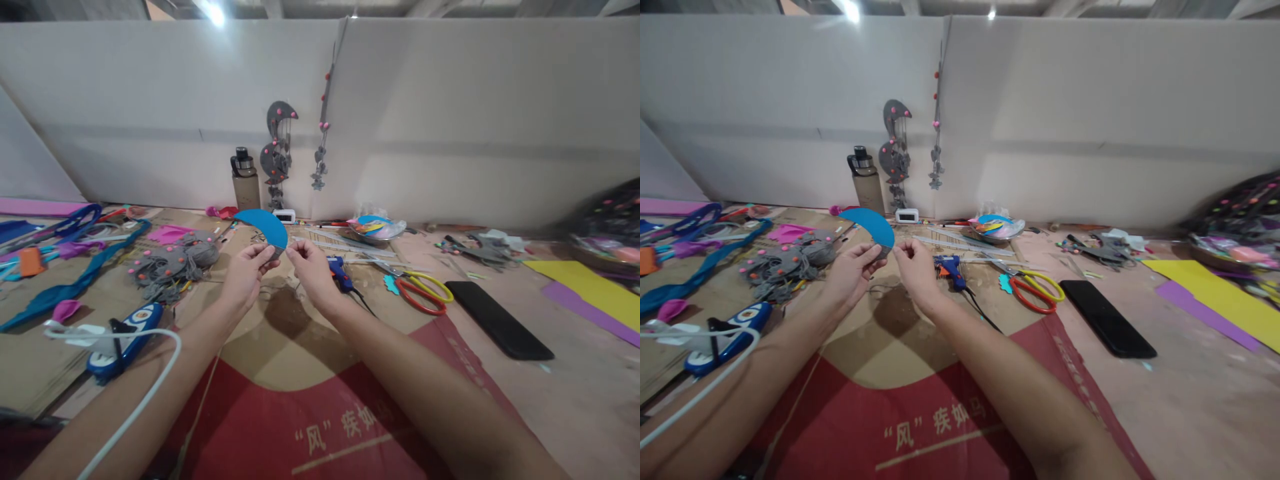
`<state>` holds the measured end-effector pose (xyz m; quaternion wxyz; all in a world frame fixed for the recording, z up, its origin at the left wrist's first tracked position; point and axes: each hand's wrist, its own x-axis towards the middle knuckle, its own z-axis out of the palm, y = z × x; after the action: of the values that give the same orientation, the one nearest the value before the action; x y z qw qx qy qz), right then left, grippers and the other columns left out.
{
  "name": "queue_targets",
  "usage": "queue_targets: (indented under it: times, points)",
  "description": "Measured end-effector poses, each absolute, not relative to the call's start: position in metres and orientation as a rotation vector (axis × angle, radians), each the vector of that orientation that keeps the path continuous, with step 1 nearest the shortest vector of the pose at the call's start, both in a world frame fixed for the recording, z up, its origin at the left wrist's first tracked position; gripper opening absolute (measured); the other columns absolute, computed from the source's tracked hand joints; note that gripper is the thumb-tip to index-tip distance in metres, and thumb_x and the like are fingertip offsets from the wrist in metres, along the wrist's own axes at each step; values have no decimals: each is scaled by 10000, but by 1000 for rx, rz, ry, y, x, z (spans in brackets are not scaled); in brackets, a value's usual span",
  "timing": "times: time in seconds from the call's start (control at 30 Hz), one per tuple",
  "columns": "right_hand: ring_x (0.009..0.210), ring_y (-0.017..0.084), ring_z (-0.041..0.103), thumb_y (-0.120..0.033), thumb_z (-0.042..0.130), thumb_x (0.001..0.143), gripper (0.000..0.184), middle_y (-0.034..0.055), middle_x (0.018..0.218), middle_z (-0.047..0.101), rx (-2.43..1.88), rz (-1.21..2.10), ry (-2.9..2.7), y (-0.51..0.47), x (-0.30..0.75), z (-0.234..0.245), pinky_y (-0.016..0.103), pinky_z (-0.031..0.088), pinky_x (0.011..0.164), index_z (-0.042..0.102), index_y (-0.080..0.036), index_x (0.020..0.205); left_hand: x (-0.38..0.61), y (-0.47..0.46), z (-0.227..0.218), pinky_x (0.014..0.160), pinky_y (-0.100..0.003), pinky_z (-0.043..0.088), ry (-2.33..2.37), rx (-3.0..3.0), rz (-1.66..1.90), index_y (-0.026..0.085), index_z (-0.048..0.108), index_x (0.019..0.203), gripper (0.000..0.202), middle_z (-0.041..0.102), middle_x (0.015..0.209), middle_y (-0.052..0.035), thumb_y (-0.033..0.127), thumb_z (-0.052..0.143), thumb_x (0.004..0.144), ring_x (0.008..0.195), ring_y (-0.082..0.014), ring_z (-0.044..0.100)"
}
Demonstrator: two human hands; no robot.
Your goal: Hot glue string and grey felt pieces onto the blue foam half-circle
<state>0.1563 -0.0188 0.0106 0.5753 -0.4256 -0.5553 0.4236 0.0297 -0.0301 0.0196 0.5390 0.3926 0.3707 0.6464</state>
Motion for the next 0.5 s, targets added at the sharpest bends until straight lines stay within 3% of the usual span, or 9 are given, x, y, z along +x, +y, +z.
queue_targets:
  times: [0.5]
  points:
    - [399, 39, 234, -356, 613, 673, 199, -92, 534, 370, -916, 1335, -1092, -21, 155, 14, 207, 173, 381, 506, -191, 704, 31, -28, 18, 653, -182, 500, 801, 824, 1493, 137, 657, 723, 160, 646, 787, -13, 205, 762, 623, 672, -65, 572]
